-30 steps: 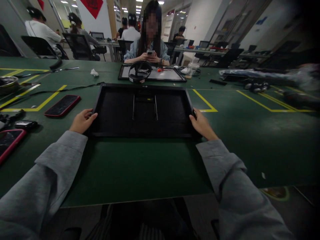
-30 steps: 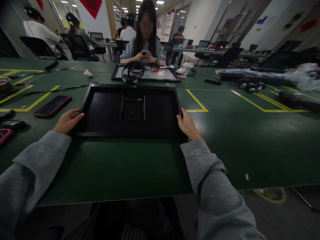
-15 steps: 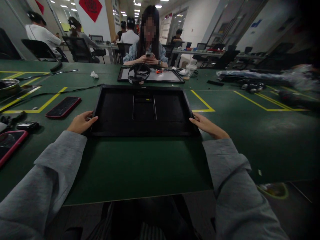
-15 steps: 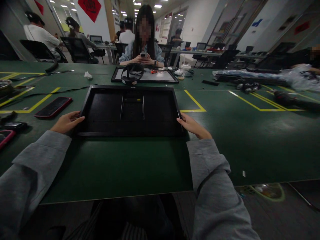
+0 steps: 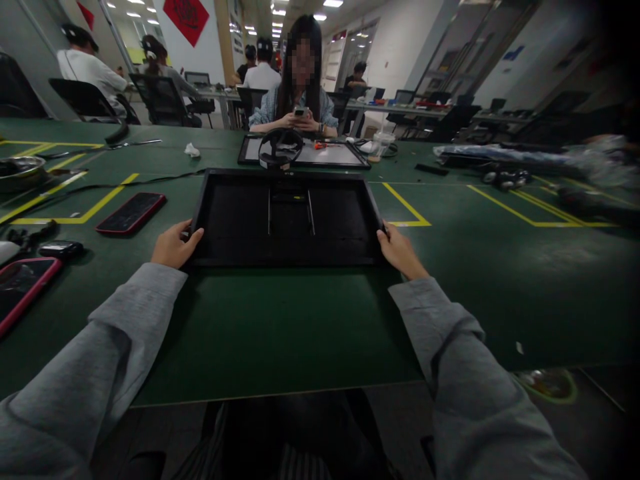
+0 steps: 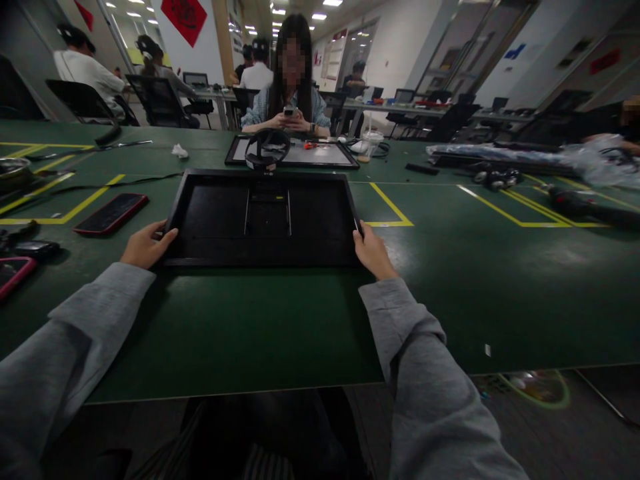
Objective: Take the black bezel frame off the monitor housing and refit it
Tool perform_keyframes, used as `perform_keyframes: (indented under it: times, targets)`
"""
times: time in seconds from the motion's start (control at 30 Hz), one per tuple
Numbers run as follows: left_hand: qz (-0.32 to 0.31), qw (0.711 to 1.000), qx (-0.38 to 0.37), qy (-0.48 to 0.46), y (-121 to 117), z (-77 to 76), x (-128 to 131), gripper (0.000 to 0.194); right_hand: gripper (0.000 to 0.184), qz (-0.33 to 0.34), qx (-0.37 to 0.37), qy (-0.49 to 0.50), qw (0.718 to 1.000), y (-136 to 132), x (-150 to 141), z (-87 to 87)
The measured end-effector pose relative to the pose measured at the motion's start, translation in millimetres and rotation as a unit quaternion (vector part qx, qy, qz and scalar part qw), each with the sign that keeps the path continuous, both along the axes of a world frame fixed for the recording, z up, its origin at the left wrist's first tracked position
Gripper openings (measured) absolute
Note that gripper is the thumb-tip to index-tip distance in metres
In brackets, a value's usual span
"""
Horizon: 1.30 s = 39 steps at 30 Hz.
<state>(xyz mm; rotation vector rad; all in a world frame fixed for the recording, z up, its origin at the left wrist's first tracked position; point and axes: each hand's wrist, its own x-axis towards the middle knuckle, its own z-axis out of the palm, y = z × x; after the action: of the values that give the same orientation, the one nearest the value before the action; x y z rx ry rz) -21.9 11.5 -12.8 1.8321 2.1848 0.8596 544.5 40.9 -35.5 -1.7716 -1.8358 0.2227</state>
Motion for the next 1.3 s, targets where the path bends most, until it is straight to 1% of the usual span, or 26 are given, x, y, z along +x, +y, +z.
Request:
perform_keyframes:
  times: [0.07,0.1,0.17,0.27,0.33,0.37,0.43,0.5,0.53,0.6,0.63,0.7,0.77,0.83,0.93,1.0,1.07,1.13,1.2,1.3]
  targets:
    - [-0.004,1.0,0.008,0.025,0.3,-1.5,-0.7,0.07,0.074,-0.041,-0.014,0.005,0.999,-1.8,-4.1,1.1]
    - [-0.009,0.999,0.016,0.037,1.2,-3.0,-1.5,0.068,0.073,-0.05,-0.016,0.007,0.999,-1.9,-5.9,1.2]
    - [-0.023,0.998,0.037,0.049,3.5,-6.6,-2.8,0.065,0.068,-0.04,-0.001,0.007,0.999,-0.7,-8.1,1.2]
    - [-0.034,0.994,0.097,0.043,4.7,-8.4,-1.1,0.057,0.057,-0.04,0.064,0.002,0.997,2.0,-8.3,4.8]
    - [-0.029,0.984,0.167,0.047,2.0,-4.2,3.2,0.056,0.056,-0.048,0.13,-0.004,0.99,1.5,-7.7,12.2]
    - [-0.022,0.975,0.212,0.058,-0.5,-0.5,6.0,0.057,0.057,-0.055,0.171,-0.009,0.984,0.2,-7.5,17.1]
    - [-0.003,0.946,0.313,0.088,-6.9,9.0,11.5,0.061,0.058,-0.08,0.266,-0.022,0.961,-4.2,-7.5,27.4]
    - [0.017,0.908,0.403,0.112,-13.7,18.8,15.5,0.062,0.056,-0.106,0.356,-0.038,0.928,-9.1,-7.6,35.5]
    - [0.026,0.891,0.436,0.12,-16.7,23.0,16.6,0.062,0.055,-0.115,0.393,-0.047,0.911,-11.0,-7.5,38.0]
    - [0.039,0.867,0.479,0.133,-21.1,29.2,17.1,0.063,0.054,-0.119,0.45,-0.06,0.883,-13.1,-6.8,39.8]
    - [0.045,0.86,0.49,0.138,-22.4,31.1,16.9,0.063,0.054,-0.117,0.47,-0.065,0.872,-13.4,-6.3,39.4]
    - [0.057,0.856,0.493,0.147,-24.0,33.1,16.5,0.066,0.055,-0.115,0.495,-0.07,0.858,-13.0,-5.7,37.6]
    - [0.065,0.862,0.479,0.152,-24.8,33.8,17.2,0.069,0.054,-0.124,0.494,-0.073,0.858,-12.9,-6.3,36.3]
    - [0.063,0.871,0.464,0.15,-25.4,34.1,19.0,0.069,0.053,-0.141,0.477,-0.072,0.865,-14.0,-8.8,36.8]
    - [0.051,0.883,0.443,0.143,-25.0,34.1,21.2,0.064,0.053,-0.159,0.442,-0.057,0.881,-16.6,-15.0,39.3]
    - [0.049,0.904,0.401,0.139,-22.8,32.8,20.8,0.058,0.053,-0.164,0.409,-0.046,0.896,-17.3,-19.0,39.9]
    - [0.051,0.932,0.335,0.126,-19.2,29.5,18.5,0.053,0.052,-0.172,0.352,-0.045,0.919,-16.2,-21.8,38.1]
    - [0.047,0.956,0.269,0.112,-14.8,24.1,15.2,0.049,0.049,-0.18,0.274,-0.053,0.943,-13.5,-23.0,33.4]
    - [0.04,0.971,0.211,0.102,-11.1,17.4,12.0,0.045,0.045,-0.177,0.192,-0.062,0.963,-10.1,-22.8,26.4]
    - [0.022,0.987,0.131,0.086,-8.5,8.6,9.9,0.042,0.041,-0.164,0.102,-0.077,0.978,-6.2,-21.2,15.9]
